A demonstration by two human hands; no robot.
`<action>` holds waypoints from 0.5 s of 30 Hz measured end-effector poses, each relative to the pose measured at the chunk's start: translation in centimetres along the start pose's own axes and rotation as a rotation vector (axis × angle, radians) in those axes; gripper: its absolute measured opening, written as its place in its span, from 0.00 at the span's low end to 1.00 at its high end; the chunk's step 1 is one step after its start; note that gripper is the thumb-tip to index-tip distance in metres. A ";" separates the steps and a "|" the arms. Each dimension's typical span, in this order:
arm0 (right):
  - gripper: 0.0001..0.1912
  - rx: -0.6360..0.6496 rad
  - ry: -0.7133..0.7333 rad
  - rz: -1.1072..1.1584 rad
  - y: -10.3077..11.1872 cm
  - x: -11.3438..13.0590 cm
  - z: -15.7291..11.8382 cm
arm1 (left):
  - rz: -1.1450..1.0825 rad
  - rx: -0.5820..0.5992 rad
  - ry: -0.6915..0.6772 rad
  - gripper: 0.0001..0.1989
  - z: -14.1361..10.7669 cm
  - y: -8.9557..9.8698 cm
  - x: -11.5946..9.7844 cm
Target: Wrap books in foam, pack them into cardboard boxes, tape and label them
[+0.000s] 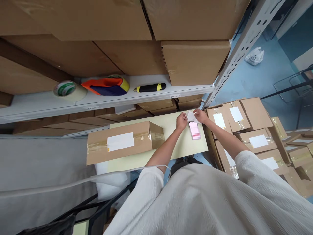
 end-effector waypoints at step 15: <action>0.20 -0.102 0.006 -0.287 1.8 -4.8 -2.5 | 0.395 -0.156 0.000 0.23 -0.2 6.5 -2.2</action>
Point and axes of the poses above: each hand's wrist, its own z-axis towards the middle knuckle, its own y-axis out of the back of the hand, x = y × z, the point moved 4 cm from there along z, towards the middle knuckle, and after that the axes turned 2 degrees about -x, right-handed, at the moved point
